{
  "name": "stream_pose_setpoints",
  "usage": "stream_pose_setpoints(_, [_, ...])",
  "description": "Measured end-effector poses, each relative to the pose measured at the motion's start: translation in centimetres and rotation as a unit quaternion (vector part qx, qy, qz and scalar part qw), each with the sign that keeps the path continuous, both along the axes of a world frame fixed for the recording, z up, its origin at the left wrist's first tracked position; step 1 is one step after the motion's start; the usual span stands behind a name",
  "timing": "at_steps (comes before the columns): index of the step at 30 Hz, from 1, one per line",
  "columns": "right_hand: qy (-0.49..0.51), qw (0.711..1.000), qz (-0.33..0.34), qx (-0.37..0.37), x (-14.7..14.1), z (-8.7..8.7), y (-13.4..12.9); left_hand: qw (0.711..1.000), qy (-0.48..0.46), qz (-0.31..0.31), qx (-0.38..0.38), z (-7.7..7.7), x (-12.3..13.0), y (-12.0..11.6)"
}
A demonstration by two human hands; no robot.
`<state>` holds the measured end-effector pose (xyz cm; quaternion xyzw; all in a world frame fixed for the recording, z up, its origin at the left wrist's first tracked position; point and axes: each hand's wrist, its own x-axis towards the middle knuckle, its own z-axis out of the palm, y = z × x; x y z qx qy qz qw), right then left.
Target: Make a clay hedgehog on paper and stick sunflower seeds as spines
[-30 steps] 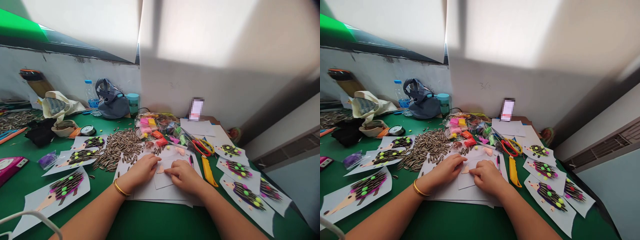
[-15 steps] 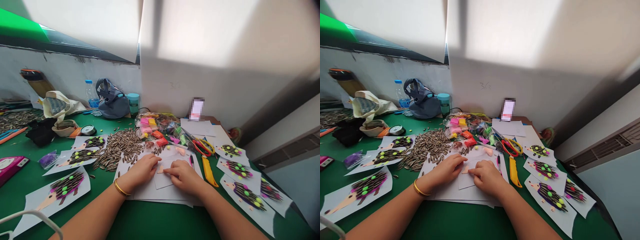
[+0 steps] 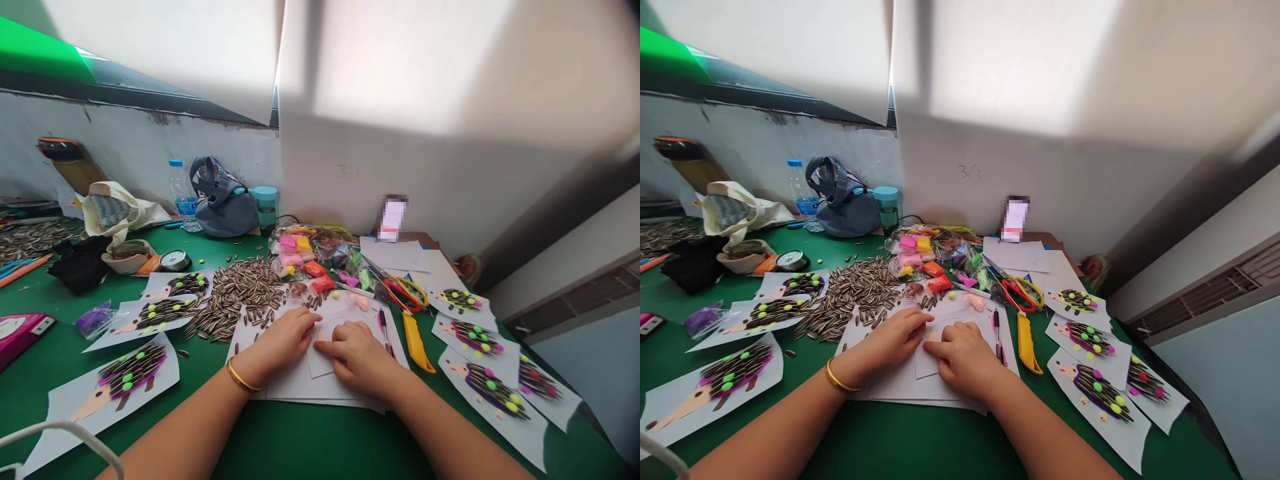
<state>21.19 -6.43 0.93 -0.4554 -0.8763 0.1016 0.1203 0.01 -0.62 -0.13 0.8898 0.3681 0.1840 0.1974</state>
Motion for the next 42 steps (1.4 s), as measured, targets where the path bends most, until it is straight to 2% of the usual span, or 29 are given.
stream_pose_setpoints(3, [0.024,1.0,-0.008,0.008,0.3,-0.5,0.4,1.0,-0.007,-0.004,0.005,-0.3,-0.1,0.1])
stream_pose_setpoints(6, [0.046,0.998,-0.048,0.016,1.1,-1.1,1.0,1.0,-0.013,-0.008,0.006,-0.6,-0.2,0.1])
stream_pose_setpoints(13, [0.008,0.995,-0.103,-0.004,1.5,-1.1,1.5,0.999,-0.021,-0.011,0.03,-0.6,-0.2,0.1])
stream_pose_setpoints(22, [-0.004,0.994,-0.105,-0.011,1.1,-0.7,1.0,0.999,0.005,-0.003,0.041,0.4,-0.3,0.0])
stream_pose_setpoints(26, [0.003,0.995,-0.095,-0.018,0.9,-1.0,1.0,0.996,0.057,-0.014,0.069,0.7,0.1,-0.6])
stream_pose_setpoints(30, [0.002,0.996,-0.086,-0.019,0.8,-1.2,1.1,0.988,0.113,0.004,0.101,1.1,0.5,-1.2])
stream_pose_setpoints(33, [0.0,0.996,-0.086,-0.018,0.8,-1.2,1.1,0.986,0.134,-0.007,0.101,1.4,0.3,-1.5])
stream_pose_setpoints(37, [-0.001,0.996,-0.087,-0.016,0.8,-1.2,1.1,0.986,0.133,-0.024,0.093,1.1,-0.6,-1.8])
stream_pose_setpoints(42, [0.005,0.995,-0.095,-0.018,0.8,-1.1,1.2,0.991,0.088,-0.003,0.1,-0.1,-1.0,-1.9])
